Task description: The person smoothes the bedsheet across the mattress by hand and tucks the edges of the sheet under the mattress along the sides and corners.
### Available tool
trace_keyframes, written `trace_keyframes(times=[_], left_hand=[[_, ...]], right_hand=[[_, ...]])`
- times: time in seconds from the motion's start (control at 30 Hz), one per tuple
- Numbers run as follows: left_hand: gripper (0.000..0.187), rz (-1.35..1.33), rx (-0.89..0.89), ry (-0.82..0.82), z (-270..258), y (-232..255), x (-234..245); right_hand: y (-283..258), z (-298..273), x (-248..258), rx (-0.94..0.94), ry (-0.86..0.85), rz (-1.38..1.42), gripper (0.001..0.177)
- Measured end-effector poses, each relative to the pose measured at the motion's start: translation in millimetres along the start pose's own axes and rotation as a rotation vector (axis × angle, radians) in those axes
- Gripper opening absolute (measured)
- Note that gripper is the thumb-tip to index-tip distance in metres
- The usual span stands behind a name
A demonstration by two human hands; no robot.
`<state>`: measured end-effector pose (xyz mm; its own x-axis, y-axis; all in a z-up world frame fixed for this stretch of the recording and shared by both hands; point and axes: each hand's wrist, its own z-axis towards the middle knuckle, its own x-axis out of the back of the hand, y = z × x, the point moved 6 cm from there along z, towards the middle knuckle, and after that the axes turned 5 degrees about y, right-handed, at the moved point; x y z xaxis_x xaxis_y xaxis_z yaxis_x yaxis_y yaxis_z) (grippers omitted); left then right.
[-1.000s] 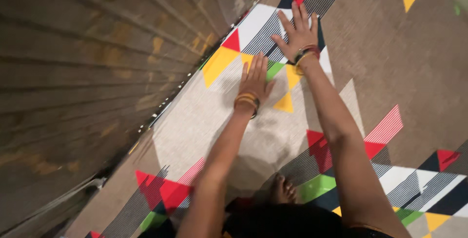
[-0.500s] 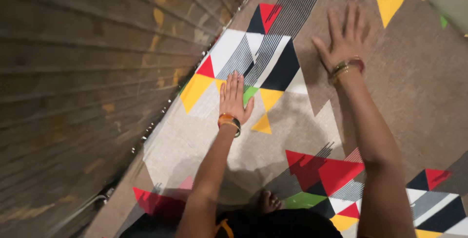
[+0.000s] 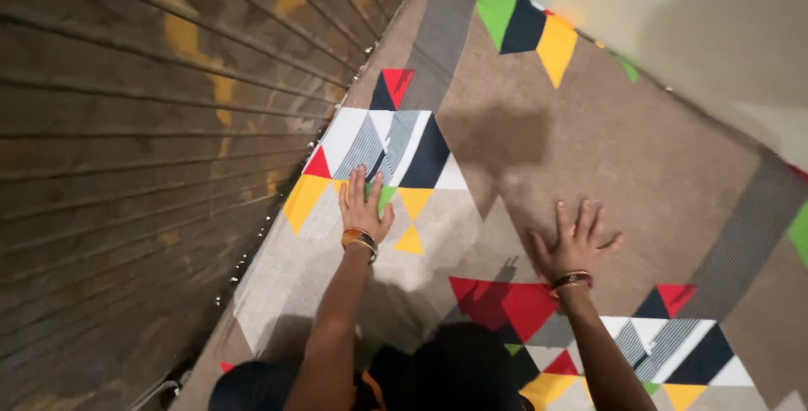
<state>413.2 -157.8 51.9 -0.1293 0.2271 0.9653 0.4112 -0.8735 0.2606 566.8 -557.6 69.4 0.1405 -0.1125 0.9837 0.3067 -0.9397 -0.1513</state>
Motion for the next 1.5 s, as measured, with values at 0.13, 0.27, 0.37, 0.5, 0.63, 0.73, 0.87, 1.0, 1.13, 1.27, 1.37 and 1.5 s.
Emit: trace_keyframes(times=[0.13, 0.27, 0.37, 0.5, 0.63, 0.73, 0.87, 1.0, 1.13, 1.27, 1.37, 1.5], left_hand=[[0.079, 0.120, -0.053, -0.099, 9, 7, -2], [0.082, 0.327, -0.145, -0.462, 16, 10, 3], [0.076, 0.268, -0.043, -0.751, 45, 10, 2], [0.071, 0.286, -0.200, -0.785, 103, 13, 21], [0.081, 0.288, -0.527, -0.610, 134, 16, 12], [0.086, 0.239, -0.548, -0.527, 111, 2, -6], [0.084, 0.126, -0.619, -0.440, 115, -12, -11], [0.085, 0.072, -0.637, -0.417, 115, -16, -15], [0.082, 0.016, -0.642, -0.351, 116, -18, -19], [0.077, -0.052, -0.601, -0.308, 120, -17, -18], [0.076, -0.054, -0.509, -0.330, 129, -2, -14], [0.079, -0.058, -0.425, -0.409, 176, 43, -8]], right_hand=[[5, 1, 2, 0.005, -0.045, -0.113, 0.082], [7, -4, 3, -0.010, -0.060, -0.094, 0.081], [7, -4, 4, -0.024, -0.040, -0.086, 0.081], [5, -8, 6, 0.012, 0.038, -0.015, 0.081], [5, -10, 4, 0.035, 0.082, -0.004, 0.080], [8, -7, 1, 0.045, 0.078, -0.029, 0.079], [4, -6, -2, 0.005, 0.035, -0.064, 0.080], [4, -5, -1, -0.026, 0.030, -0.048, 0.079], [4, -8, -6, -0.088, 0.040, -0.046, 0.079], [-32, 6, -27, -0.462, 0.207, 0.027, 0.076], [-107, 47, -45, -0.543, 0.153, 0.037, 0.099], [-160, 111, -19, -0.539, 0.028, 0.034, 0.094]])
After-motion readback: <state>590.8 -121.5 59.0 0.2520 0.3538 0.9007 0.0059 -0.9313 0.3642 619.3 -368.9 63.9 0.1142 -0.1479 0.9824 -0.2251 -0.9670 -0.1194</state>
